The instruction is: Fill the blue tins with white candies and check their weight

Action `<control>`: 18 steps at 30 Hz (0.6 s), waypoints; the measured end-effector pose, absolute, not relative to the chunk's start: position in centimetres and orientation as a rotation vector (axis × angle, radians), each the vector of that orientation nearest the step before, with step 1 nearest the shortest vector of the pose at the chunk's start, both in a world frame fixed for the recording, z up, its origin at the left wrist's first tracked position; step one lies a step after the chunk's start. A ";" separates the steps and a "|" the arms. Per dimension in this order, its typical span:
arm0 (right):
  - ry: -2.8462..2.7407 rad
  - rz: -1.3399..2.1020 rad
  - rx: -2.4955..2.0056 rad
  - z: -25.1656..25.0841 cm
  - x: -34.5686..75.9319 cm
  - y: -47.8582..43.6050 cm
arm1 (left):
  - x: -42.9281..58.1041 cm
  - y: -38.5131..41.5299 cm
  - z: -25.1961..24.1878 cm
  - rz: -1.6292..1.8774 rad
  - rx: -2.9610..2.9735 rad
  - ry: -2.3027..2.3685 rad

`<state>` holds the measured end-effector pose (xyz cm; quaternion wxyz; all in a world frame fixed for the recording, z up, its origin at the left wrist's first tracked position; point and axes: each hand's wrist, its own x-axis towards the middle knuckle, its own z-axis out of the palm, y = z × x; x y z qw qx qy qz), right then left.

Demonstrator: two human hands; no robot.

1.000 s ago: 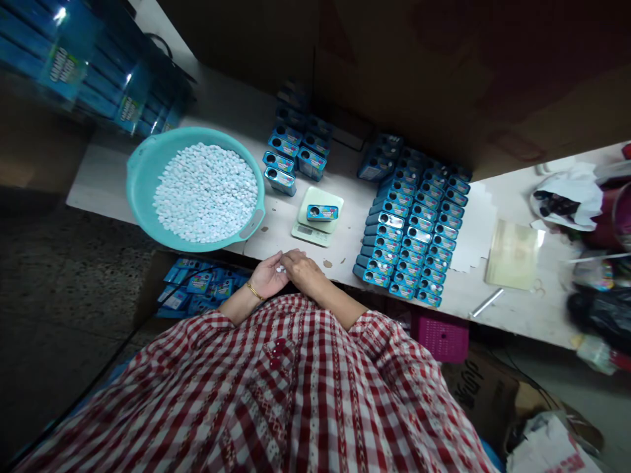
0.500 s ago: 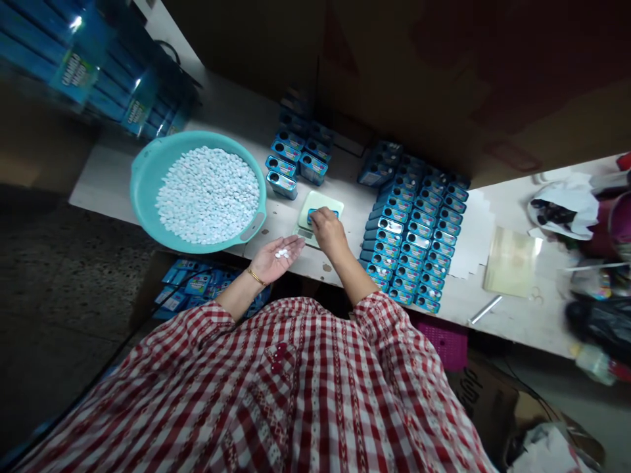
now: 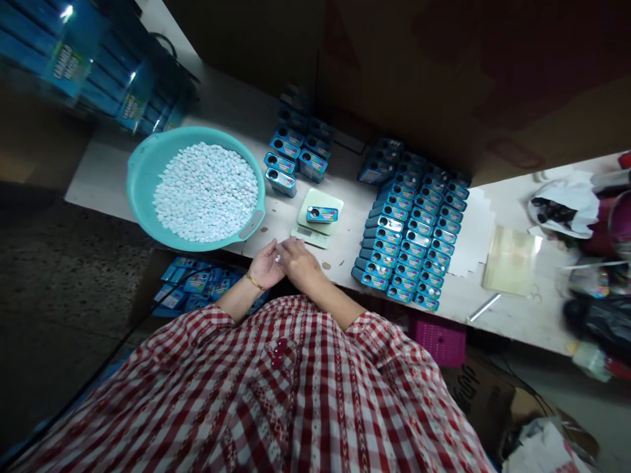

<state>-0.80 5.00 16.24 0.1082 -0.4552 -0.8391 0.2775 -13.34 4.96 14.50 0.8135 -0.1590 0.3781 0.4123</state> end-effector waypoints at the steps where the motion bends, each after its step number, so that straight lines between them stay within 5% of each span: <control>1: -2.537 0.857 -1.288 16.3 -1.5 4.2 | -13.4 4.7 14.5 0.874 -0.328 0.801; 18: -2.203 0.993 -1.319 15.9 1.3 5.6 | -13.8 2.6 13.8 0.804 -0.376 0.825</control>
